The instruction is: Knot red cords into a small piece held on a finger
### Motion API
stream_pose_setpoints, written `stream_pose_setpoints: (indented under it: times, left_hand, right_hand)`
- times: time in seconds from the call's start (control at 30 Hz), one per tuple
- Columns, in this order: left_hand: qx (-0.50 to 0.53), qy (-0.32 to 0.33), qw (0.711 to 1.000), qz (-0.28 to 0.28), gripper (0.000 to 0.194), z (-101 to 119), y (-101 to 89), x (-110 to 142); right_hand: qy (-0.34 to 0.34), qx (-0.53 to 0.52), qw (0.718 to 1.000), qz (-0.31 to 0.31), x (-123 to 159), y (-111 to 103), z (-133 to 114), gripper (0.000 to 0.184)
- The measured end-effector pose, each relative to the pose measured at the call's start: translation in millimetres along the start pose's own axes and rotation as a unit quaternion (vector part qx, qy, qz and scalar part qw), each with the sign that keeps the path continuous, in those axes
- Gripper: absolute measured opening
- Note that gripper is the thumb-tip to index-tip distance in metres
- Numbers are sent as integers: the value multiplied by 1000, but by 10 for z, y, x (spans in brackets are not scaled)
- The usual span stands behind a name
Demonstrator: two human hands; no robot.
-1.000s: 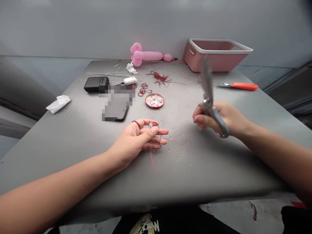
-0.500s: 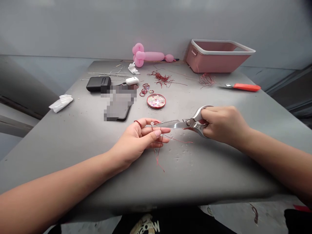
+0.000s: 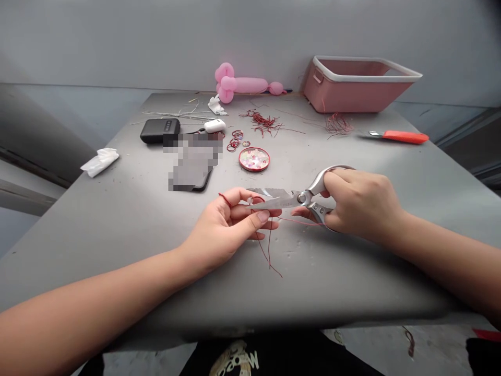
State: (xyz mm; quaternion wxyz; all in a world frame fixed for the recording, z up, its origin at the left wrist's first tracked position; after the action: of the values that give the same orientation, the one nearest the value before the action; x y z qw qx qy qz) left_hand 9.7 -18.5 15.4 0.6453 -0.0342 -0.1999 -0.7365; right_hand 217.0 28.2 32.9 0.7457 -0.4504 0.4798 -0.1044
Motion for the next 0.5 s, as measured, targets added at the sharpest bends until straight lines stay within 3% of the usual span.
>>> stream_pose_setpoints:
  times: [0.2, 0.43, 0.5]
  left_hand:
    - [-13, 33, 999, -5, 25, 2, 4, 15]
    - [-34, 49, 998, -1, 30, 26, 49, 67]
    - [-49, 63, 997, 6, 29, 39, 53, 83]
  right_hand:
    - [16, -45, 998, -50, 14, 2, -51, 57]
    - [-6, -86, 996, 7, -12, -26, -103, 57]
    - [1, -88, 996, -10, -19, -20, -112, 55]
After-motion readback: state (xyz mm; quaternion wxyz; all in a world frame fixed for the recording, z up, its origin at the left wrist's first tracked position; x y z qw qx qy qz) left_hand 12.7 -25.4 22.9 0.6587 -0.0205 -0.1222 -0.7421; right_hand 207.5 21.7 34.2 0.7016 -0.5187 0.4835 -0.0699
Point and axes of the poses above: each hand's wrist, its own x-axis away from the middle knuckle, its own y-axis out of the palm, z = x × y, the point moved 4 cm from there along -x, towards the middle knuckle, and after that the axes turned 8 degrees about z, right-handed, at the moved point
